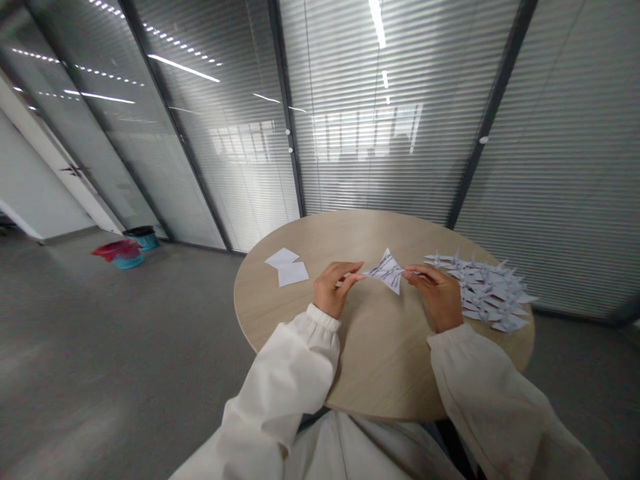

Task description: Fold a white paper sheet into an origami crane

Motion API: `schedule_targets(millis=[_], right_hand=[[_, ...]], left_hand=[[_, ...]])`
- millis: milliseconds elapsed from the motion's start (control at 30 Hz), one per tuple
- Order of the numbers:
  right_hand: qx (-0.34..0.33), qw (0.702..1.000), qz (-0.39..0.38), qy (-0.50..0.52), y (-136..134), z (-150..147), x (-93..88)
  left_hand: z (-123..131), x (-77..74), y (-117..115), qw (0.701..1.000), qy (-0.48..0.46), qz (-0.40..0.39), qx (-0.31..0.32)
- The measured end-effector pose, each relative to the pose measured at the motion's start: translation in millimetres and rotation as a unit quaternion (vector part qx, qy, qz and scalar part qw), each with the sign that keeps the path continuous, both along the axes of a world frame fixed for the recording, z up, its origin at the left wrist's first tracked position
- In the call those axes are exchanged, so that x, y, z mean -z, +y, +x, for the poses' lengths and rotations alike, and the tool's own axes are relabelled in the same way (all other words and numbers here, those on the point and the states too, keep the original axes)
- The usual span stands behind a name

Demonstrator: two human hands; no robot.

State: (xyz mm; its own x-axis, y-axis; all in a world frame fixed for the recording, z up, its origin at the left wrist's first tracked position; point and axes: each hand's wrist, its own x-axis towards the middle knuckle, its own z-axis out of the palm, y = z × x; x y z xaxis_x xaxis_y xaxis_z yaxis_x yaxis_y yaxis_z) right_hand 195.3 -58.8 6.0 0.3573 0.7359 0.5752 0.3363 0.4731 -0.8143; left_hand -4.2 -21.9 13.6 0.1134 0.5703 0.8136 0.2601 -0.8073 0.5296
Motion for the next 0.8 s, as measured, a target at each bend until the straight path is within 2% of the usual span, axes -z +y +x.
schedule_targets(millis=[167, 800], right_hand=[[-0.011, 1.000, -0.008, 0.012, 0.3, -0.6, 0.8], [0.002, 1.000, -0.013, 0.004, -0.8, -5.1, 0.7]], left_hand=[[2.8, -1.2, -0.5, 0.999, 0.014, 0.039, -0.008], [-3.6, 2.6, -1.0, 0.998, 0.041, 0.050, -0.020]])
